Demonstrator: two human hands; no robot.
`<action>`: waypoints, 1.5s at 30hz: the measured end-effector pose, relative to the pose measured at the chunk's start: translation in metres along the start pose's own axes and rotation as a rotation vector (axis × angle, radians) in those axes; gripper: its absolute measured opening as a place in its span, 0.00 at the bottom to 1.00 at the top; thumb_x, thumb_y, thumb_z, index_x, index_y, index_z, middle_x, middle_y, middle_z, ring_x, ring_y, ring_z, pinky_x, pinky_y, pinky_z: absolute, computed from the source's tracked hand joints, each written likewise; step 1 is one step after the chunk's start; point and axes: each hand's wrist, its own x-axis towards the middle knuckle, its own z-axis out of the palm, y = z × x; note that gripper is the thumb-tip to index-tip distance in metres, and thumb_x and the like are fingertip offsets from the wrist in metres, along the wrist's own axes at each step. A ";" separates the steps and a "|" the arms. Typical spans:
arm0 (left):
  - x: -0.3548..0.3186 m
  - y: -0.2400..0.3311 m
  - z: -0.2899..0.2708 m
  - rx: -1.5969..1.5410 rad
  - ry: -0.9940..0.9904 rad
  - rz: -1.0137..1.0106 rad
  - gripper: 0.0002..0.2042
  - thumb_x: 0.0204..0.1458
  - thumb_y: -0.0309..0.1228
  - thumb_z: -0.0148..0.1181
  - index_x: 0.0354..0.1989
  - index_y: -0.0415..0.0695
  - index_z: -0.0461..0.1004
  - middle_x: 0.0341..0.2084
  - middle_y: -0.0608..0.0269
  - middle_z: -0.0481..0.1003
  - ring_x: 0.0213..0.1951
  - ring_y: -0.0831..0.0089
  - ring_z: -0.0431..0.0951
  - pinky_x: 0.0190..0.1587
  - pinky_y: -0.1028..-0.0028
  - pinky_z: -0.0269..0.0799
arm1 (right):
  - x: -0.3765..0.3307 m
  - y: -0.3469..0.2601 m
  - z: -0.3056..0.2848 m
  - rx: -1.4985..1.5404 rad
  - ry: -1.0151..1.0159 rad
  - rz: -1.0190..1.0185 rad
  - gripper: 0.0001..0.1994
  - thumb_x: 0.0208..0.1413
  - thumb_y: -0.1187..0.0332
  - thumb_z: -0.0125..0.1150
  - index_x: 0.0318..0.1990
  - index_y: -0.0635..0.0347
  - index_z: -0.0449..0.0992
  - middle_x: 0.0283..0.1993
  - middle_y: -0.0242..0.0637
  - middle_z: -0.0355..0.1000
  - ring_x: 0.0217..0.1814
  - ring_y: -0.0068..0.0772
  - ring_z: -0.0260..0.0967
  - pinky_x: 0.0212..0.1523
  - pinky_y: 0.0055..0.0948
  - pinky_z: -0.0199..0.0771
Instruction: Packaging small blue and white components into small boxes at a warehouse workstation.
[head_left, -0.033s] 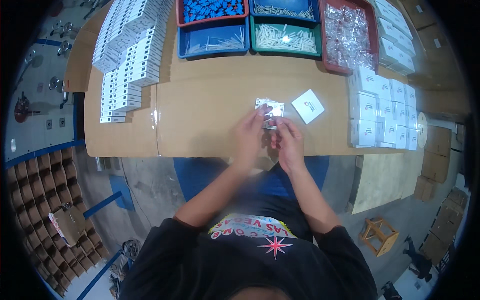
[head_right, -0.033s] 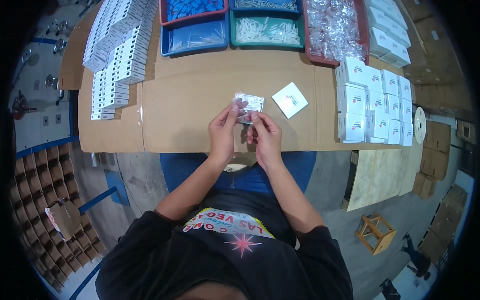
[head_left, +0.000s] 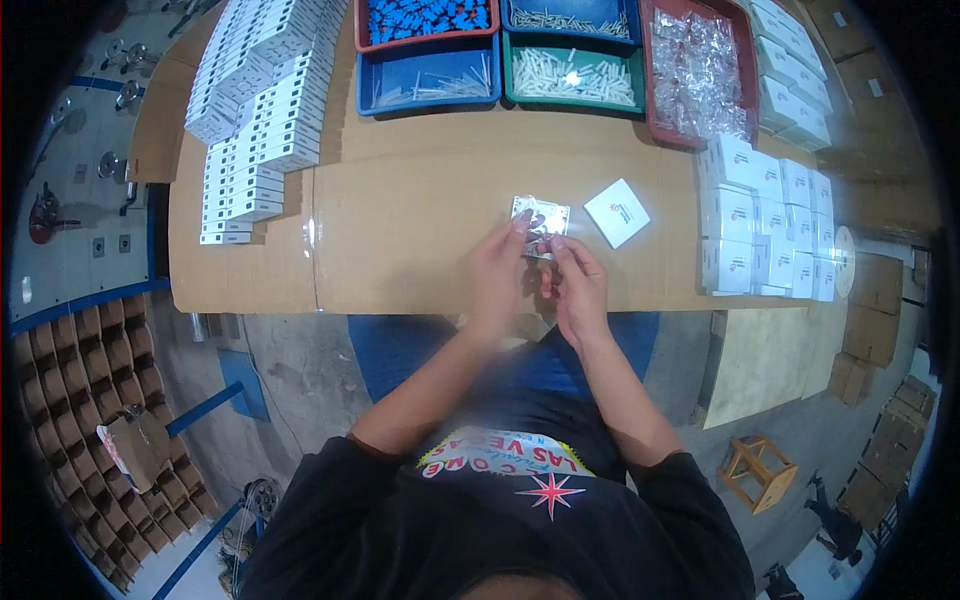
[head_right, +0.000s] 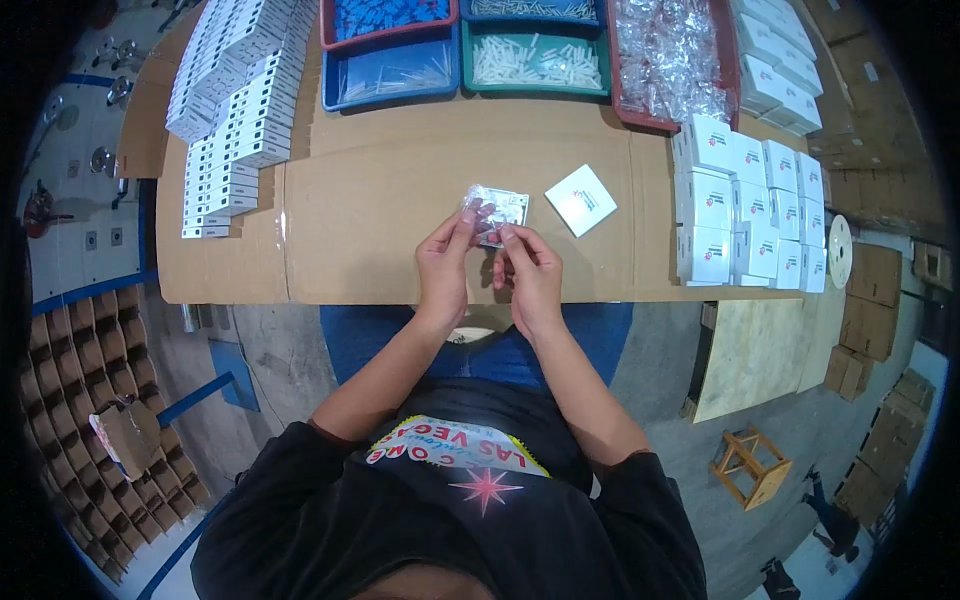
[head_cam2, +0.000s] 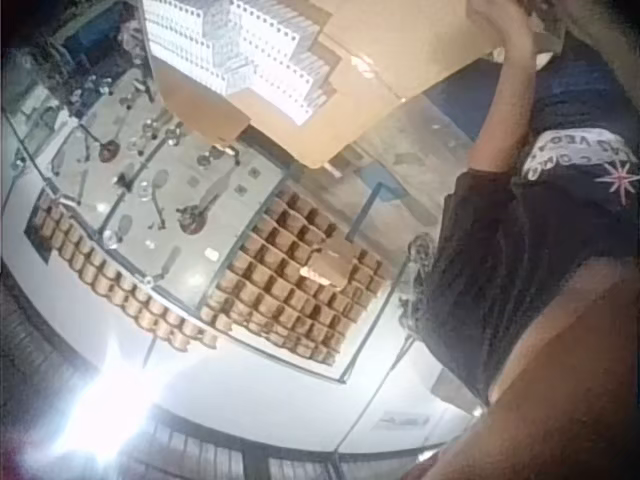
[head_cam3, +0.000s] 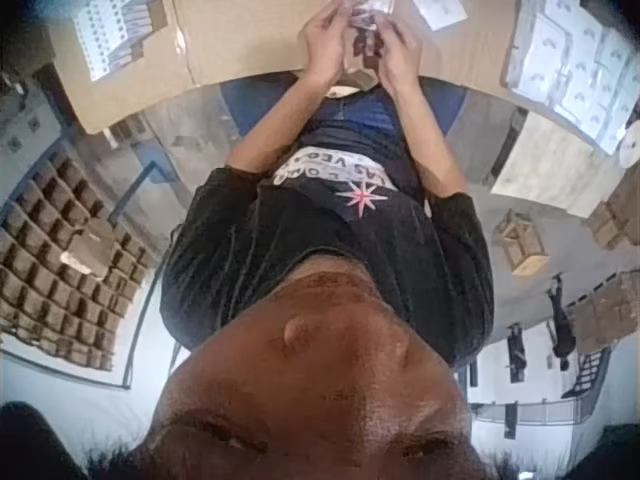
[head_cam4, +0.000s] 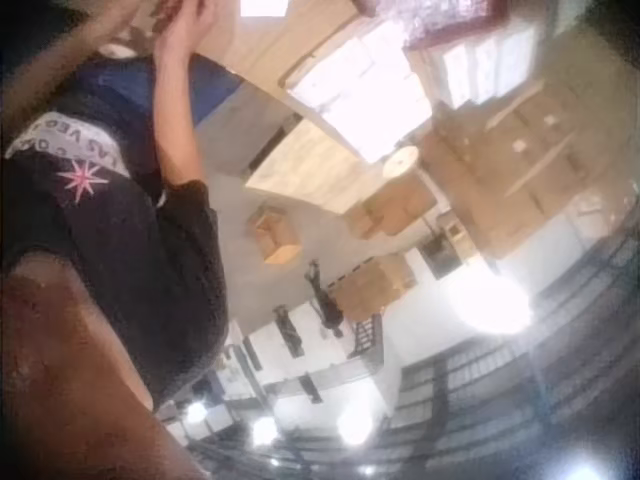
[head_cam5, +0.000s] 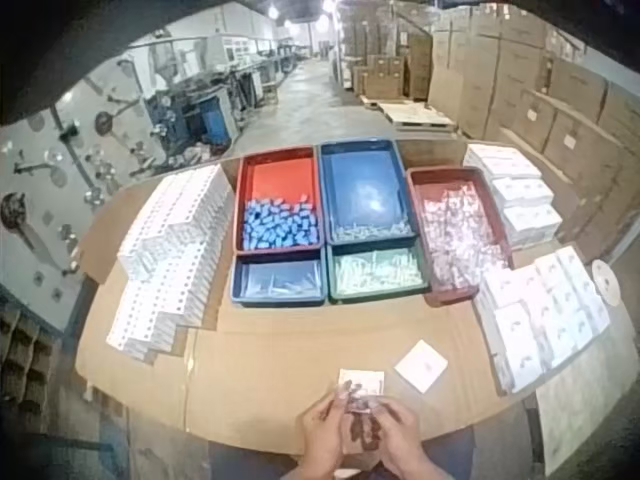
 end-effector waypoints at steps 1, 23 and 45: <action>0.000 -0.002 -0.005 0.002 0.005 -0.011 0.15 0.70 0.34 0.60 0.55 0.34 0.81 0.43 0.63 0.83 0.46 0.79 0.79 0.53 0.76 0.74 | 0.000 0.002 0.000 -0.032 -0.004 0.002 0.10 0.71 0.67 0.61 0.52 0.64 0.81 0.40 0.34 0.79 0.28 0.18 0.69 0.25 0.21 0.68; 0.006 -0.021 -0.046 -0.022 -0.148 -0.001 0.09 0.70 0.28 0.57 0.52 0.37 0.74 0.42 0.56 0.82 0.43 0.71 0.84 0.45 0.70 0.84 | 0.273 -0.128 0.051 -1.679 -0.055 -0.705 0.13 0.55 0.61 0.72 0.41 0.59 0.85 0.43 0.54 0.82 0.49 0.60 0.79 0.50 0.51 0.79; 0.030 -0.020 -0.041 0.074 -0.120 0.083 0.10 0.72 0.33 0.56 0.45 0.39 0.77 0.32 0.66 0.76 0.33 0.75 0.80 0.39 0.75 0.78 | 0.271 -0.133 0.053 -1.659 -0.140 -0.919 0.06 0.57 0.70 0.65 0.41 0.55 0.85 0.44 0.46 0.77 0.52 0.53 0.77 0.48 0.50 0.79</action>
